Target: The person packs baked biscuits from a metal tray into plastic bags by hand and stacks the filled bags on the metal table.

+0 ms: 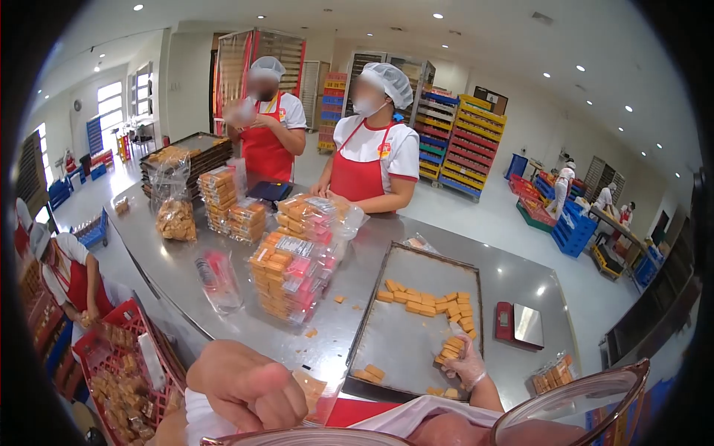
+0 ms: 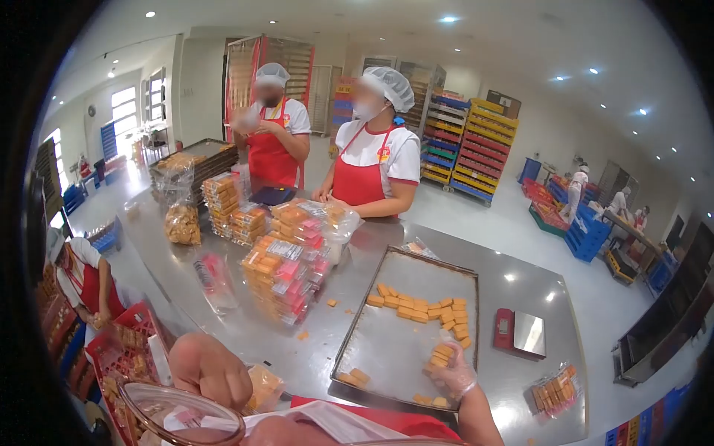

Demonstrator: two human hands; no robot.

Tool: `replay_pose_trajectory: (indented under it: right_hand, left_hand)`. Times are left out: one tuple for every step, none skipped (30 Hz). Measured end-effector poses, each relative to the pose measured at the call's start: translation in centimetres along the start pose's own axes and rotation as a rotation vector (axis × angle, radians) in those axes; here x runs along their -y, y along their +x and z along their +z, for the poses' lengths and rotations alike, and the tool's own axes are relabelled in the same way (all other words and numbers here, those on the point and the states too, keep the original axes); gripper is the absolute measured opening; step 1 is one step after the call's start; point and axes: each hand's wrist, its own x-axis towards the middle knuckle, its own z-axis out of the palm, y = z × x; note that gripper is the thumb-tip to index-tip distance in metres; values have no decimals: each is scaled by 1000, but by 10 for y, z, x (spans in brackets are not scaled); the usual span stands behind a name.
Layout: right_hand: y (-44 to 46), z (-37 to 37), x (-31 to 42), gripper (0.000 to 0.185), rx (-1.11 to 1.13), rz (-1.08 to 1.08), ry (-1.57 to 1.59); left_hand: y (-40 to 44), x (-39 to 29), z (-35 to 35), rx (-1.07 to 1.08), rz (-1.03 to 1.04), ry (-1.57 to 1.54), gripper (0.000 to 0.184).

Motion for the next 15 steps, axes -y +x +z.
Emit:
replay_pose_trajectory:
  right_hand:
    - [0, 1, 0, 70, -5, 0, 2]
    - [1, 2, 0, 70, -10, -2, 5]
    - [1, 1, 0, 69, -10, -15, 7]
    - [1, 0, -2, 69, -10, -27, 10]
    - [1, -1, -3, 69, -8, -37, 13]
    - [1, -1, -3, 68, -6, -22, 11]
    - [0, -1, -1, 68, -6, -3, 11]
    - [0, -1, -1, 68, -5, 17, 12]
    - [0, -1, 1, 68, -7, 14, 6]
    - [0, 0, 2, 68, -9, 13, 0]
    - [-1, 1, 2, 68, -11, 14, -5]
    - [-1, 1, 1, 68, -17, 3, -11]
    - [0, 0, 0, 68, -21, -8, -18]
    - [0, 0, -1, 69, -25, -18, -25]
    - [0, 1, 0, 69, -32, -5, -29]
  left_hand:
    - [8, 0, -7, 100, -1, 64, 71]
    - [17, -1, -14, 202, -2, 130, 71]
    - [18, -1, -16, 249, -27, 181, 67]
    - [19, -1, -17, 298, -50, 234, 64]
    - [15, -1, -14, 288, -95, 271, 58]
    - [12, 0, -13, 268, -116, 244, 51]
    - [9, 2, -12, 248, -137, 217, 46]
    - [6, 5, -13, 220, -133, 126, 40]
    - [8, 6, -15, 213, -103, 67, 40]
    - [11, 7, -17, 207, -73, 7, 40]
    - [12, 9, -20, 205, -65, -21, 42]
    - [11, 10, -21, 204, -60, -27, 43]
    - [11, 10, -22, 206, -61, -27, 45]
    - [10, 11, -22, 209, -56, -24, 47]
    - [10, 12, -22, 209, -55, -18, 49]
